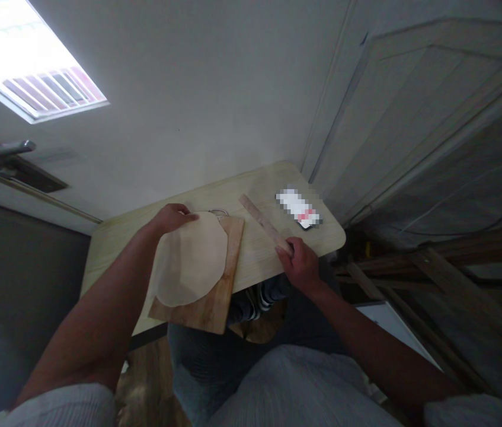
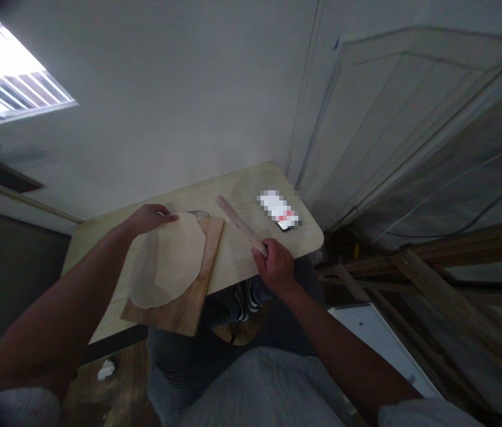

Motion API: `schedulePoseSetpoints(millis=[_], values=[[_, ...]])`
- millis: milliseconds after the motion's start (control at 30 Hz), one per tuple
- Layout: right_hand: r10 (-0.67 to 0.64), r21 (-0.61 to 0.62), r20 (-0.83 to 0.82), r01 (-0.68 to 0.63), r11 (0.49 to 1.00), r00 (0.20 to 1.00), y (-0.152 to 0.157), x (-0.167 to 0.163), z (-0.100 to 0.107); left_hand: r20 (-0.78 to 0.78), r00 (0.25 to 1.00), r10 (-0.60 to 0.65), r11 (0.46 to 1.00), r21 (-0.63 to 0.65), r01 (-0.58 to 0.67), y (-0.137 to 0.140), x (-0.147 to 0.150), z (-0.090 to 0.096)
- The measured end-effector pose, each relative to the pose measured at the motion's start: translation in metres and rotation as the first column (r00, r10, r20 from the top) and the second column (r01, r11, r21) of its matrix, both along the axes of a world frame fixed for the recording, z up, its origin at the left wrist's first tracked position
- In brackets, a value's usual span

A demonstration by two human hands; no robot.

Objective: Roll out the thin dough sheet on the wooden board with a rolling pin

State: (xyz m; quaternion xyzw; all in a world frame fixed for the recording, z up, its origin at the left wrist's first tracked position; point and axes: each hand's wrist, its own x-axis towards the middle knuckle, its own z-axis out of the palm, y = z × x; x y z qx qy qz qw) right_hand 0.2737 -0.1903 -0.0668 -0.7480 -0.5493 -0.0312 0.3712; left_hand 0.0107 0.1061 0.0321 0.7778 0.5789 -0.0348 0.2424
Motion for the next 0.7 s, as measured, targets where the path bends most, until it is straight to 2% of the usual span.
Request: schedulePoseSetpoints(millis=[67,167,233,333,400,567,633,700], values=[[-0.001,-0.011,-0.005,0.000,1.000,1.000,0.000,0.000,0.000,0.062,0.993,0.099,0.992,-0.085,-0.094,-0.008,-0.015,0.006],[-0.007,-0.020,-0.016,0.007,1.000,1.000,-0.001,0.000,0.000,0.195,0.948,0.250,0.941,-0.279,-0.191,-0.029,-0.045,0.013],[-0.011,-0.019,-0.018,0.011,1.000,1.000,-0.001,0.000,0.000,0.222,0.923,0.315,0.909,-0.349,-0.226,-0.047,-0.067,0.015],[-0.013,-0.014,-0.018,0.013,1.000,1.000,-0.001,-0.001,0.001,0.284,0.883,0.374,0.897,-0.351,-0.268,-0.081,-0.094,0.012],[-0.014,-0.016,-0.021,0.013,1.000,1.000,-0.001,-0.001,0.001,0.320,0.840,0.438,0.869,-0.389,-0.305,-0.103,-0.105,0.009],[-0.028,-0.016,-0.016,0.027,0.999,1.000,-0.001,-0.001,0.002,0.354,0.776,0.522,0.840,-0.370,-0.396,-0.145,-0.111,0.005],[-0.026,-0.011,-0.018,0.026,1.000,1.000,-0.001,-0.001,0.002,0.402,0.708,0.581,0.810,-0.373,-0.453,-0.158,-0.107,0.005],[-0.027,-0.015,-0.026,0.027,1.000,0.999,-0.001,-0.001,0.002,0.470,0.597,0.650,0.760,-0.382,-0.526,-0.171,-0.101,0.003]])
